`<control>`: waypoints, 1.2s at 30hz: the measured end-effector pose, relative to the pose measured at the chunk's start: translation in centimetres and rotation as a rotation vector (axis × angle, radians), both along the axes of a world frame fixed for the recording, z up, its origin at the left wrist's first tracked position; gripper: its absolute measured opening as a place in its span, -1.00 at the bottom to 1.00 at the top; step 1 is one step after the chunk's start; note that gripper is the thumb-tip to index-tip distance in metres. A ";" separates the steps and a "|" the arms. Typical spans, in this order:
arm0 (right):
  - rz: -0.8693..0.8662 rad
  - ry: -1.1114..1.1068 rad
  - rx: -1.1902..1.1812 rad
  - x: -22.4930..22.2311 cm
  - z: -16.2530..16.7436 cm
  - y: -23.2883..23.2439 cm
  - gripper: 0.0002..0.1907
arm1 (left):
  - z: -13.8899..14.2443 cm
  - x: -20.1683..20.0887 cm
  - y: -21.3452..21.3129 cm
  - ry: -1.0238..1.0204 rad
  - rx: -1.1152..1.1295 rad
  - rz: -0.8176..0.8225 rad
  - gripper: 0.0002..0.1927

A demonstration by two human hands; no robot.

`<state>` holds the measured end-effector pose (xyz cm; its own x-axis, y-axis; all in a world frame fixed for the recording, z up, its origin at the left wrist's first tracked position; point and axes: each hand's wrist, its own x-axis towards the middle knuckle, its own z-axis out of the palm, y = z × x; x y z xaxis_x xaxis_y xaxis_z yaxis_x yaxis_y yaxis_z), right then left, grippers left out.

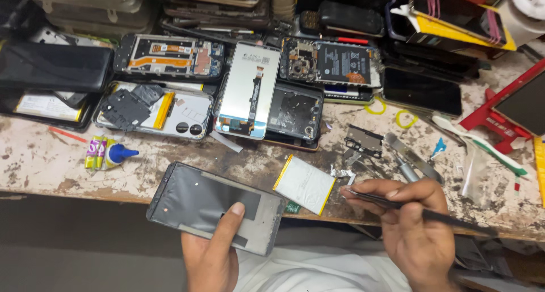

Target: The person disassembles a smartphone, removes the back cover, and uses a metal tool to scrape residue from the interior. They then wipe the surface with a cloth and apply adhesive along the edges of the phone frame using a small tube. The person continues to scrape and clean the frame while handling various tools and components on a cluttered workbench.

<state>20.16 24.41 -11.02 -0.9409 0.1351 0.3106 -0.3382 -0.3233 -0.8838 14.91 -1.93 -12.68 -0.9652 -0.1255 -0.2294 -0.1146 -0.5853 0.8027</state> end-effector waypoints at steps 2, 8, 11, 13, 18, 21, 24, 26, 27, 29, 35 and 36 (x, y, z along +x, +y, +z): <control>0.062 -0.021 -0.146 -0.4 0.1 0.5 -0.77 | 0.4 0.0 0.0 -0.019 0.001 0.010 -0.34; 0.030 -0.276 -0.237 -0.8 0.0 0.7 -0.80 | -0.2 0.1 -0.9 0.025 -0.116 -0.021 -0.20; -0.005 -0.356 -0.006 -0.6 -0.2 0.9 -0.69 | -3.1 -0.8 -2.4 0.032 -0.414 -0.084 -0.19; -0.024 -0.402 0.108 -0.4 0.0 1.1 -0.67 | -6.1 -1.8 -2.7 0.027 -0.534 -0.131 -0.18; 0.016 -0.386 0.118 0.0 1.2 1.5 -0.63 | -11.4 -4.1 -2.1 0.007 -0.600 -0.215 -0.17; 0.002 -0.461 0.263 0.1 2.8 1.8 -0.52 | -11.4 -6.4 -2.4 -0.022 -0.614 -0.171 -0.16; -0.019 -0.543 0.512 0.1 4.6 2.2 -0.42 | -9.8 -9.8 -4.9 -0.051 -0.632 -0.064 -0.15; -0.015 -0.580 0.655 -0.1 5.7 2.5 -0.38 | -9.0 -11.6 -6.4 -0.064 -0.652 0.005 -0.15; 0.001 -0.596 0.700 -0.3 6.1 2.6 -0.36 | -8.9 -12.2 -6.8 -0.067 -0.660 0.032 -0.15; 0.033 -0.628 0.747 -0.6 6.8 2.8 -0.33 | -8.9 -13.1 -7.3 -0.073 -0.687 0.077 -0.14; 0.205 -0.572 0.712 -0.8 8.0 3.0 -0.27 | -9.0 -13.6 -6.9 -0.041 -0.738 0.082 -0.12; 0.218 -0.578 0.738 -0.8 8.0 2.9 -0.28 | -8.8 -13.6 -6.7 -0.026 -0.729 0.053 -0.12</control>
<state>19.31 27.35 -3.00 -0.9566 -0.1048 -0.2719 0.2148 0.3768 -0.9010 1.33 -8.63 -21.48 -0.9490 -0.3014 -0.0923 -0.1252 0.0917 0.9879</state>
